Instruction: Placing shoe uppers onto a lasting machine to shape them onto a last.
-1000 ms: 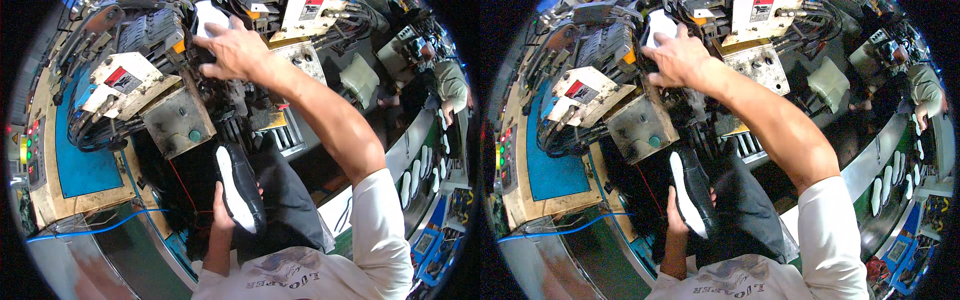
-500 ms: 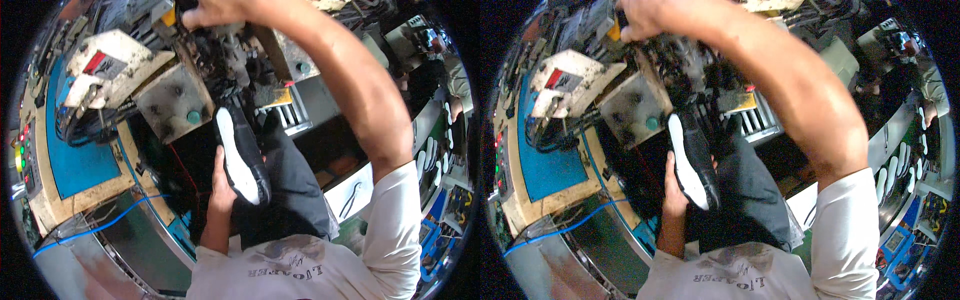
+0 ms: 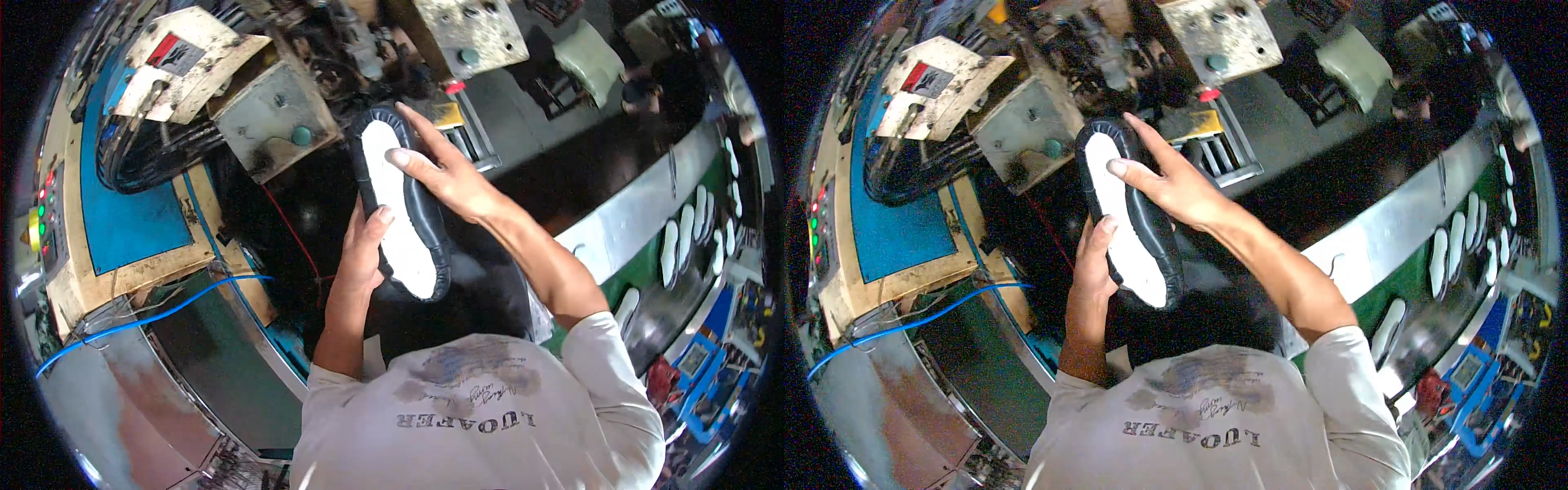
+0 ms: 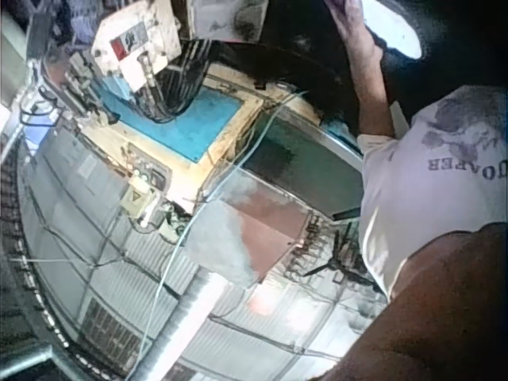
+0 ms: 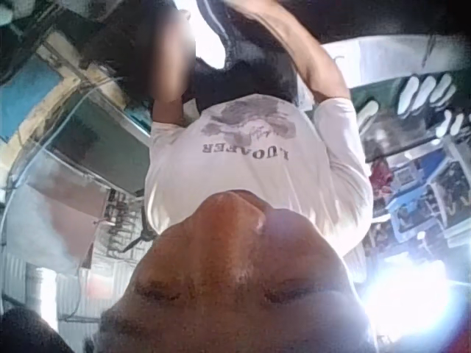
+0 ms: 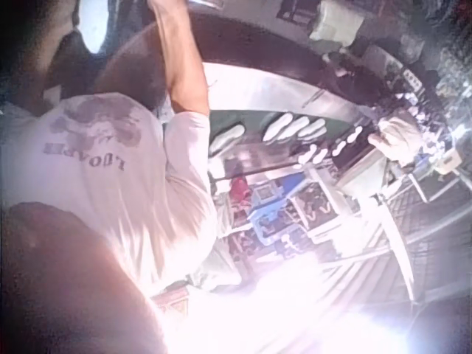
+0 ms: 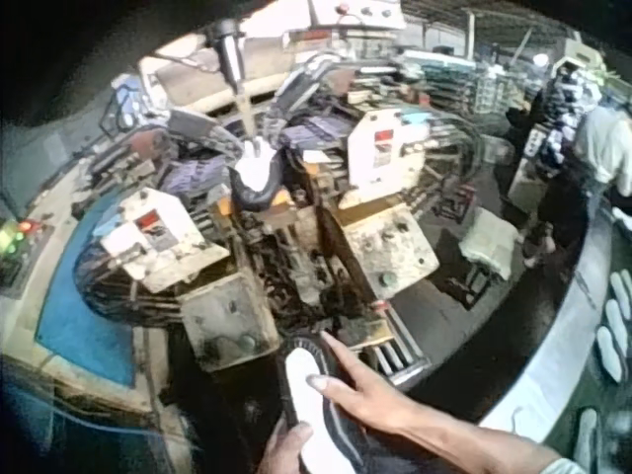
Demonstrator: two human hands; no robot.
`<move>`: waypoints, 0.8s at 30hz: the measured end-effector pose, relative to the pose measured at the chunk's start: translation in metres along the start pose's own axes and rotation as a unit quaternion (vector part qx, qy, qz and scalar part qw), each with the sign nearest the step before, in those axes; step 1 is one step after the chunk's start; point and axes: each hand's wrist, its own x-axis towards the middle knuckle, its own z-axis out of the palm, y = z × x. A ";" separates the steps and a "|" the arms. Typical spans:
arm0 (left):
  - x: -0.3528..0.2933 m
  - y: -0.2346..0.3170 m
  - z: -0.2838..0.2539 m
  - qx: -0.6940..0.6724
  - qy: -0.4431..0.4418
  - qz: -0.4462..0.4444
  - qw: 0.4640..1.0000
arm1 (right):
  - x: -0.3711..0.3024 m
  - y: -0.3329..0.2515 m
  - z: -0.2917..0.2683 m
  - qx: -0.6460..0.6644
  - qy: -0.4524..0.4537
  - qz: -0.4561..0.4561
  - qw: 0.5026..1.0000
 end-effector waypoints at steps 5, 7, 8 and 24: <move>-0.021 -0.009 0.050 0.084 -0.007 0.020 0.996 | -0.053 0.008 -0.007 -0.061 0.073 -0.048 0.994; -0.026 -0.011 0.056 0.084 -0.005 0.010 0.996 | -0.082 -0.009 -0.011 -0.045 0.051 0.010 0.998; -0.030 -0.013 0.057 0.076 -0.011 0.011 0.997 | -0.102 -0.016 -0.011 0.007 0.031 0.051 0.998; -0.077 -0.051 0.080 0.059 -0.139 0.089 0.984 | -0.181 0.029 0.014 0.211 0.186 0.081 0.956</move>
